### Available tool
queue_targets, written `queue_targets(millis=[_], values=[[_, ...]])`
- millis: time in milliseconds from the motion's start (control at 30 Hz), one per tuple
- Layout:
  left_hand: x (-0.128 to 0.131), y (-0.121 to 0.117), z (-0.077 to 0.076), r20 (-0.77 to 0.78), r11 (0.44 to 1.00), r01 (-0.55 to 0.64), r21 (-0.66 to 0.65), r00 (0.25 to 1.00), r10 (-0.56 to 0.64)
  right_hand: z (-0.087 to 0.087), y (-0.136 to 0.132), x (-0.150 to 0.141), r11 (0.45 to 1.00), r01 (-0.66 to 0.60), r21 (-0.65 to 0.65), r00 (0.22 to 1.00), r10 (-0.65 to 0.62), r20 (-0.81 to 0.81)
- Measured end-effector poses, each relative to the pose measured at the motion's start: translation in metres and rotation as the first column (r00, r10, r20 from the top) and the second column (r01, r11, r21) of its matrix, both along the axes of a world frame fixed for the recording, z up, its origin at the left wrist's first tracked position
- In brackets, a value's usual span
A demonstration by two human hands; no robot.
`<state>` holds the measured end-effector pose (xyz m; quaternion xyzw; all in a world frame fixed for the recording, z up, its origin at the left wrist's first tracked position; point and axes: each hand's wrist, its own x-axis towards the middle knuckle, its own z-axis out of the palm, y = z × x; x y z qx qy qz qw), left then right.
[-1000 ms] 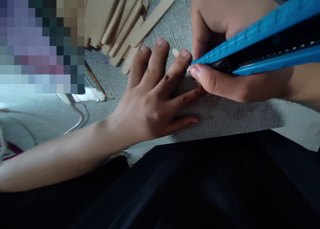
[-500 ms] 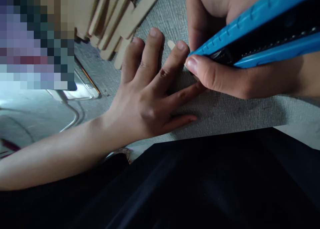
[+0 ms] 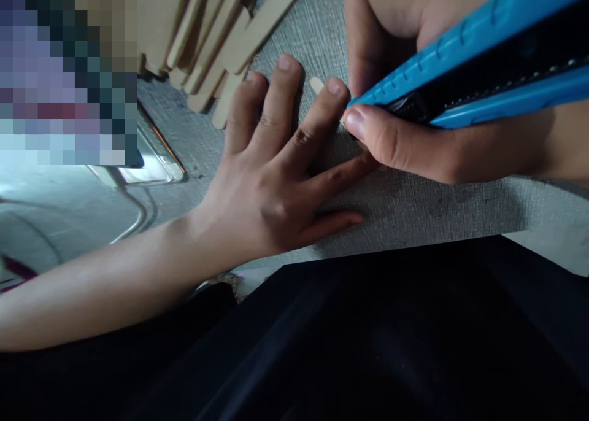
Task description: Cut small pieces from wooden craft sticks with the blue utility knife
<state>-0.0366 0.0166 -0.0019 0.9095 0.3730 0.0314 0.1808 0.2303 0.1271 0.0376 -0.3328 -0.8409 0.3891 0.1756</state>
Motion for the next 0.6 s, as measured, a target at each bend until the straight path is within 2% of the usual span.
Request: queue_targets(millis=[200, 433, 500, 600], values=[[0.0004, 0.0004, -0.0008, 0.013, 0.997, 0.041, 0.06, 0.999, -0.042, 0.0017, -0.0016, -0.0016, 1.0, 0.022, 0.001, 0.999, -0.022, 0.027], [-0.0009, 0.0, -0.0014, -0.007, 0.997, 0.05, 0.053, 0.999, -0.05, 0.0031, 0.0006, 0.0008, 0.999, -0.037, 0.018, 0.997, 0.036, 0.065], [-0.0013, 0.0001, -0.0022, 0.009, 0.997, 0.056, 0.062, 0.998, -0.057, 0.0008, 0.0022, 0.003, 0.997, -0.059, 0.042, 0.993, 0.054, 0.101], [-0.0012, 0.0002, -0.0027, 0.024, 0.996, 0.052, 0.069, 0.998, -0.054, -0.0019, 0.0051, 0.0061, 0.981, -0.188, 0.041, 0.964, 0.176, 0.2]])
